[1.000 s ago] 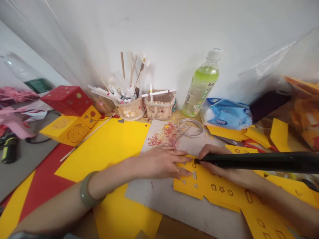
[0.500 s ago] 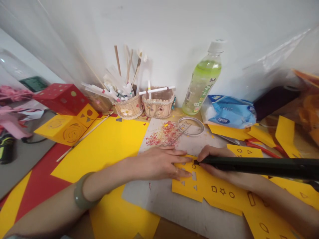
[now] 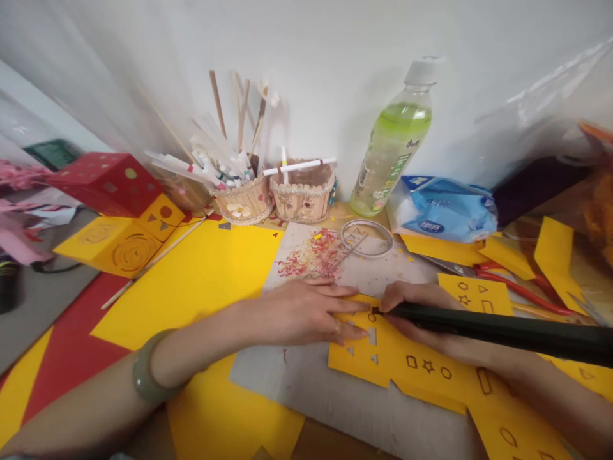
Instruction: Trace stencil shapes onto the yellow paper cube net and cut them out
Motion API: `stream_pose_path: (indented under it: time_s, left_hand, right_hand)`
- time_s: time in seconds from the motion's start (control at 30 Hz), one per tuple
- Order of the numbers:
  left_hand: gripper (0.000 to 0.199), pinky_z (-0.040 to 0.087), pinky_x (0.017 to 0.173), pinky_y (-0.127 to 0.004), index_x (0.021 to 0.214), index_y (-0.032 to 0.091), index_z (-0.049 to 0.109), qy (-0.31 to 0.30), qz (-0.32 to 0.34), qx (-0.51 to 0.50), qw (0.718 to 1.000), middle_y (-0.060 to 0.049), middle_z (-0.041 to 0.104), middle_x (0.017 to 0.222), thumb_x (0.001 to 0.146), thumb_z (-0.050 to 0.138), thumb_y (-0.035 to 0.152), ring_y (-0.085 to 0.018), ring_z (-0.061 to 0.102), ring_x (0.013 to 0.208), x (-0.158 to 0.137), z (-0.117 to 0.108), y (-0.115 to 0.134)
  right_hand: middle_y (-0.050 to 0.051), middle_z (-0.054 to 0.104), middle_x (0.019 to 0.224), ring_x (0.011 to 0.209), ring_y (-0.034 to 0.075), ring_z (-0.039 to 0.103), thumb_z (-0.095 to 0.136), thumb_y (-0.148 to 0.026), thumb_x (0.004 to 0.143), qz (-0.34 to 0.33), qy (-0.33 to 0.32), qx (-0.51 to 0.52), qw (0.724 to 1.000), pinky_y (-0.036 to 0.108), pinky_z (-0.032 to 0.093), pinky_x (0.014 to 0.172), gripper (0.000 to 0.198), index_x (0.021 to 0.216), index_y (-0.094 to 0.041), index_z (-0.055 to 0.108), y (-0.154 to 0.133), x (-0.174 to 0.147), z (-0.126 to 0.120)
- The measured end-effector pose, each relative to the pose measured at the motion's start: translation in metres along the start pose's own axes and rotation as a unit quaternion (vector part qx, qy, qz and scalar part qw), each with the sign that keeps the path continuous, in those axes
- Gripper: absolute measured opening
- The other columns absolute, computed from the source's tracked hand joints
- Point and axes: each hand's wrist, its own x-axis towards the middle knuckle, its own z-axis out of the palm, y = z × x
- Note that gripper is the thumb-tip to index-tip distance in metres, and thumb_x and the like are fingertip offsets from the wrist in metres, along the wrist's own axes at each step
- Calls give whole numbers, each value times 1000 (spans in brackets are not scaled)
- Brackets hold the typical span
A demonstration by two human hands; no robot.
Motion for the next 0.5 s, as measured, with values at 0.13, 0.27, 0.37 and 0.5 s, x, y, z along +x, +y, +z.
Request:
stream_pose_path:
  time_s: [0.13,0.27,0.37,0.5]
  left_hand:
    - [30,36,106,-35,120,30,61,-2,-2,-7,1000,1,51,137,99,40,35,-19,43,130,0,1,1]
    - [30,34,107,-35,121,31,60,1,-11,-12,1000,2,50,138,99,41,36,-18,41,132,-2,3,1]
    - [30,34,107,-36,122,32,60,2,-15,-12,1000,2,50,139,99,41,36,-19,41,132,-3,5,1]
    - [29,35,106,-37,122,31,60,10,-9,-7,1000,1,50,138,98,45,35,-20,42,131,-3,6,1]
  right_hand:
    - [-1,60,66,56,13,55,49,-21,84,11,6,-13,1000,24,45,51,8,78,-24,51,-1,0,0]
    - [-2,58,62,55,14,54,49,-22,82,22,3,-21,1000,25,43,48,6,77,-25,50,0,0,0]
    - [-2,58,61,53,14,53,50,-21,81,14,8,-29,999,25,42,48,5,77,-25,49,3,-2,1]
    - [-1,58,63,55,14,54,49,-20,81,10,13,-41,999,26,43,50,6,77,-24,48,5,-4,3]
